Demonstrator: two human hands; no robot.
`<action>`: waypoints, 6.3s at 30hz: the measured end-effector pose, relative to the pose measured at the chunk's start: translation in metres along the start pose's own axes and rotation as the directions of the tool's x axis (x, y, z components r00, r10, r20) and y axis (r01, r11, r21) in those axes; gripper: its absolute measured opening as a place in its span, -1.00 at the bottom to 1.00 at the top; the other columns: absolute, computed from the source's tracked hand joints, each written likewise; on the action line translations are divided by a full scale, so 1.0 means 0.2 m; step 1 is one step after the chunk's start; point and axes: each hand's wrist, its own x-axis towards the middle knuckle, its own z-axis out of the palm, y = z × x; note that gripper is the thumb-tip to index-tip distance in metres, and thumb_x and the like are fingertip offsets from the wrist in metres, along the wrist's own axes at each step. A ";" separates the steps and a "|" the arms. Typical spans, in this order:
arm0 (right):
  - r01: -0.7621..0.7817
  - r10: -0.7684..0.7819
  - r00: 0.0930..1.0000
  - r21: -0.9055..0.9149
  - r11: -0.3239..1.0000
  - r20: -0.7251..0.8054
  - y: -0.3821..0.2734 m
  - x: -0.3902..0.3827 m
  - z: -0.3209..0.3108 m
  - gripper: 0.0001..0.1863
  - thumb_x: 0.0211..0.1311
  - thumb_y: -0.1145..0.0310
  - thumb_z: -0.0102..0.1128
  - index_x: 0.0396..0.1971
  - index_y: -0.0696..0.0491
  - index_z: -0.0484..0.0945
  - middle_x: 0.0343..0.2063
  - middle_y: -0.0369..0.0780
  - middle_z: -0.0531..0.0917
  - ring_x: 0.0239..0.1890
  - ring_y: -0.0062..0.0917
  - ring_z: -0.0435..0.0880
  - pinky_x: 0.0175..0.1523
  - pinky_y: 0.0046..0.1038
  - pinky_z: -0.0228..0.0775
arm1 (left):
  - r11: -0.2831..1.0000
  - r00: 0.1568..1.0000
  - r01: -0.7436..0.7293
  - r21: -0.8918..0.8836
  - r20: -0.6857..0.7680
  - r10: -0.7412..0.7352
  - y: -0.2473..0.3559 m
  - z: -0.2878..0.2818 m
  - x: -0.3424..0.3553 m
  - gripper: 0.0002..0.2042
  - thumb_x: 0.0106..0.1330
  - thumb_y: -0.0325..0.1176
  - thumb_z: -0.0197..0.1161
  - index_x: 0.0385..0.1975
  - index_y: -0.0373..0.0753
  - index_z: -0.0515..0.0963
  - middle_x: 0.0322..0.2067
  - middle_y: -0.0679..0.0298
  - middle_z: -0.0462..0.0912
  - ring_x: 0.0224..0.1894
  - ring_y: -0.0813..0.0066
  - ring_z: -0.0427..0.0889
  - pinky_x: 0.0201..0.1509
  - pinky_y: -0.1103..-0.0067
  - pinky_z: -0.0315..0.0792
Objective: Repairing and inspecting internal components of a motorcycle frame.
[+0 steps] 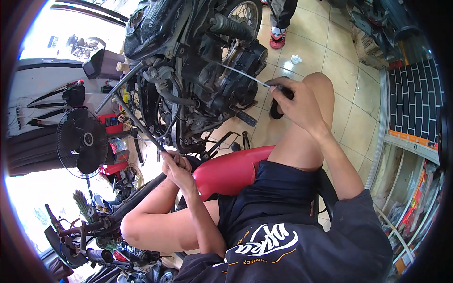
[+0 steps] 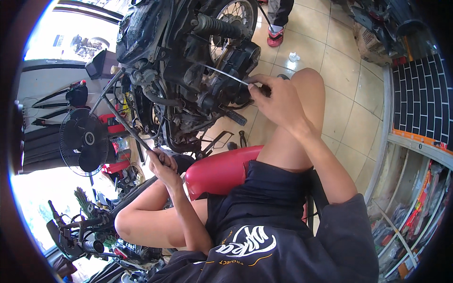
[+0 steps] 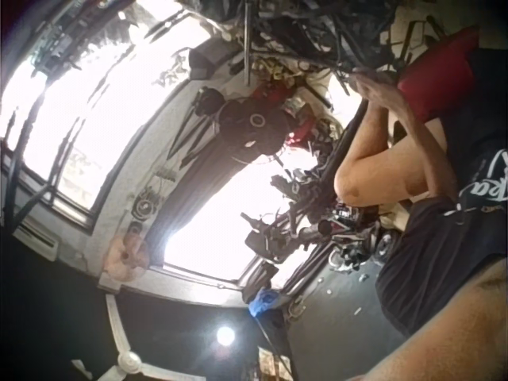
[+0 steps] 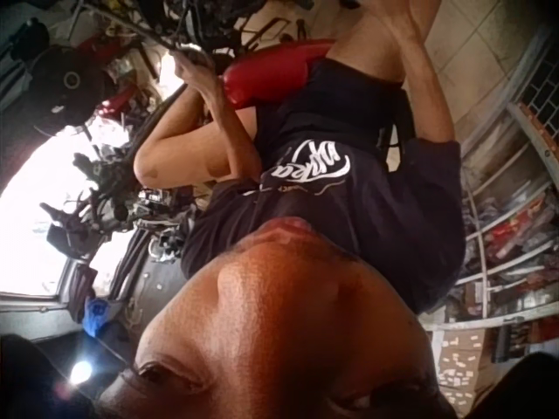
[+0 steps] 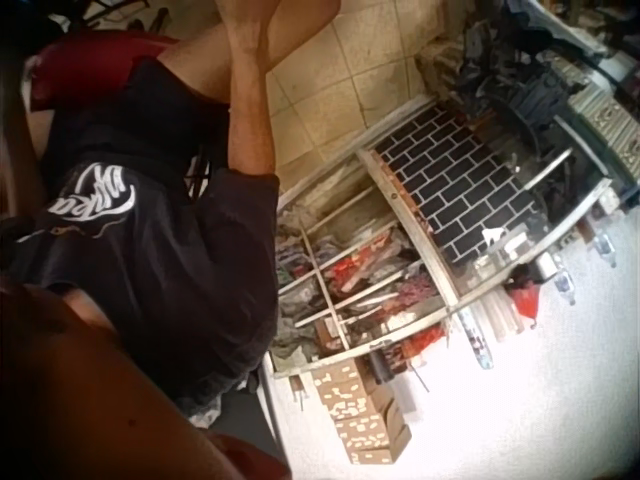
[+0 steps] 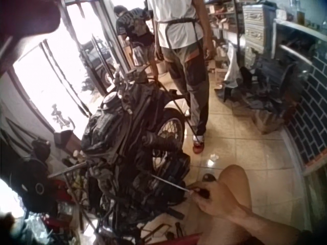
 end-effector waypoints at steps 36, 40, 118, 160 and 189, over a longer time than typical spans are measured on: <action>0.256 -0.239 0.961 0.126 0.958 -0.135 -0.05 0.03 0.18 -0.83 0.39 0.46 0.21 -0.16 0.22 0.70 -0.53 -0.17 0.71 -0.55 -0.50 0.68 -0.44 -0.50 0.43 | 0.774 0.860 -0.423 0.471 -0.062 0.507 -0.02 0.04 0.14 -0.56 0.65 -0.17 0.01 -0.53 -0.31 0.39 -0.68 0.50 0.22 -0.62 0.76 0.13 -0.54 0.60 -0.08; 0.417 -0.379 0.893 0.130 0.900 -0.244 -0.09 0.01 0.24 -0.83 0.37 0.44 0.24 -0.19 0.22 0.69 -0.42 -0.10 0.74 -0.46 -0.33 0.76 -0.37 -0.44 0.54 | 0.784 0.860 -0.406 0.470 -0.094 0.502 -0.03 0.04 0.11 -0.56 0.65 -0.14 0.00 -0.50 -0.31 0.42 -0.66 0.50 0.24 -0.61 0.76 0.14 -0.54 0.61 -0.06; 0.313 -0.331 0.924 -0.118 0.942 -0.193 -0.20 0.25 0.41 -0.73 0.53 0.39 0.00 -0.18 0.18 0.68 -0.65 -0.15 0.57 -0.63 -0.48 0.49 -0.44 -0.42 0.31 | 0.897 0.922 -0.273 0.347 -0.172 0.347 -0.03 0.20 0.26 -0.63 0.62 -0.27 0.06 -0.48 -0.36 0.34 -0.61 0.49 0.16 -0.50 0.72 0.10 -0.49 0.56 -0.03; 0.217 -0.216 0.940 -0.026 0.976 -0.263 -0.25 0.22 0.45 -0.58 0.61 0.24 -0.12 -0.20 0.28 0.62 -0.54 -0.12 0.59 -0.50 -0.37 0.50 -0.32 -0.37 0.34 | 0.905 0.933 -0.284 0.317 -0.126 0.337 0.08 0.18 0.24 -0.57 0.56 -0.18 0.19 -0.54 -0.36 0.41 -0.75 0.26 0.16 -0.67 0.59 0.13 -0.59 0.45 0.06; 0.201 -0.155 0.963 0.202 0.958 -0.221 -0.22 0.22 0.48 -0.60 0.60 0.18 -0.06 -0.27 0.18 0.63 -0.69 -0.41 0.28 -0.59 -0.71 0.23 -0.46 -0.51 0.03 | 0.922 0.937 -0.253 0.292 -0.162 0.309 0.07 0.16 0.24 -0.61 0.59 -0.23 0.14 -0.50 -0.37 0.40 -0.70 0.31 0.19 -0.59 0.66 0.15 -0.56 0.49 0.09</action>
